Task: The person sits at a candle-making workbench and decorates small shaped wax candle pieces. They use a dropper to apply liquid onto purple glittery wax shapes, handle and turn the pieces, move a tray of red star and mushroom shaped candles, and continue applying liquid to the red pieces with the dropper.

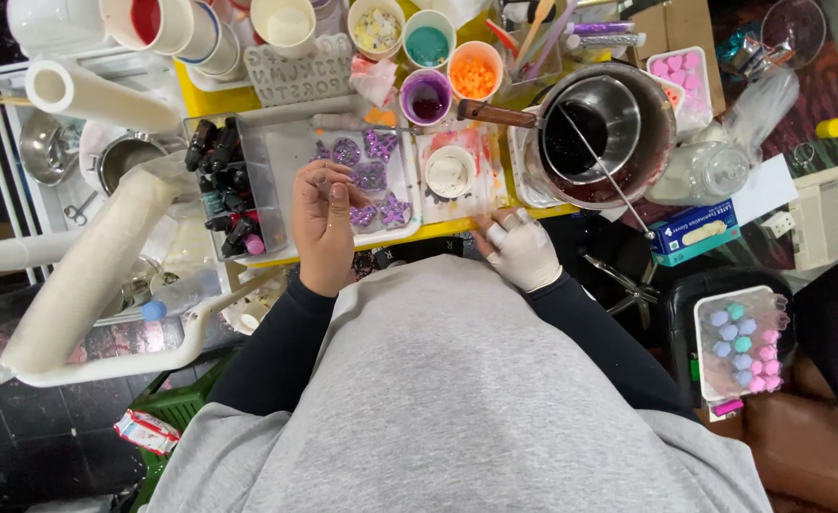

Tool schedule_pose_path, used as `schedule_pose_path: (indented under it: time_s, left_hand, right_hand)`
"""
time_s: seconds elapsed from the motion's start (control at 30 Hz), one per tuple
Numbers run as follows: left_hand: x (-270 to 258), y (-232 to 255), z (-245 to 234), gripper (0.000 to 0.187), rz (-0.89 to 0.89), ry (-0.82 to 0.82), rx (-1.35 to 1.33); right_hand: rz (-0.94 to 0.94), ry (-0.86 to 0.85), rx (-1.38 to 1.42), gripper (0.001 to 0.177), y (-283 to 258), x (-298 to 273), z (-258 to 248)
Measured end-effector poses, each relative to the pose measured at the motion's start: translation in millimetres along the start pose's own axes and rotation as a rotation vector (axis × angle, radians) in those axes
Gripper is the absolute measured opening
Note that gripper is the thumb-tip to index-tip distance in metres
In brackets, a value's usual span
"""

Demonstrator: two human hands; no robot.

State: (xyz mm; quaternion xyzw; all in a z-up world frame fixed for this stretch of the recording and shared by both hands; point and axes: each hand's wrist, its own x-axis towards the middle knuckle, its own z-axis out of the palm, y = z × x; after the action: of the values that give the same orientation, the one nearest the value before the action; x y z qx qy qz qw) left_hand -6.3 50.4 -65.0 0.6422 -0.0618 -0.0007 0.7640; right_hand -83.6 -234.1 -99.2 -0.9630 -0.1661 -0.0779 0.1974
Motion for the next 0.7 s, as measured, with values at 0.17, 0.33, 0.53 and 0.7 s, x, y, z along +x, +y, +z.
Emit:
schedule_pose_path:
  time_s: [0.17,0.33,0.53,0.7]
  left_hand:
    - [-10,-5,-15,0.010,-0.010,0.043,-0.017]
    - [-17,-3,-24,0.012,-0.005,0.069,-0.051]
    - [-25,4,-35,0.010,0.020,0.085,-0.008]
    - [-27,29,-37,0.011,0.110,0.104,0.124]
  right_hand:
    - [0.034,-0.071,0.019,0.028,-6,10,-4]
    - [0.048,-0.068,0.044,0.022,-14,16,-9]
    - [0.124,-0.394,0.204,0.024,-40,48,-9]
    - [0.015,-0.445,0.155,0.065,-54,79,10]
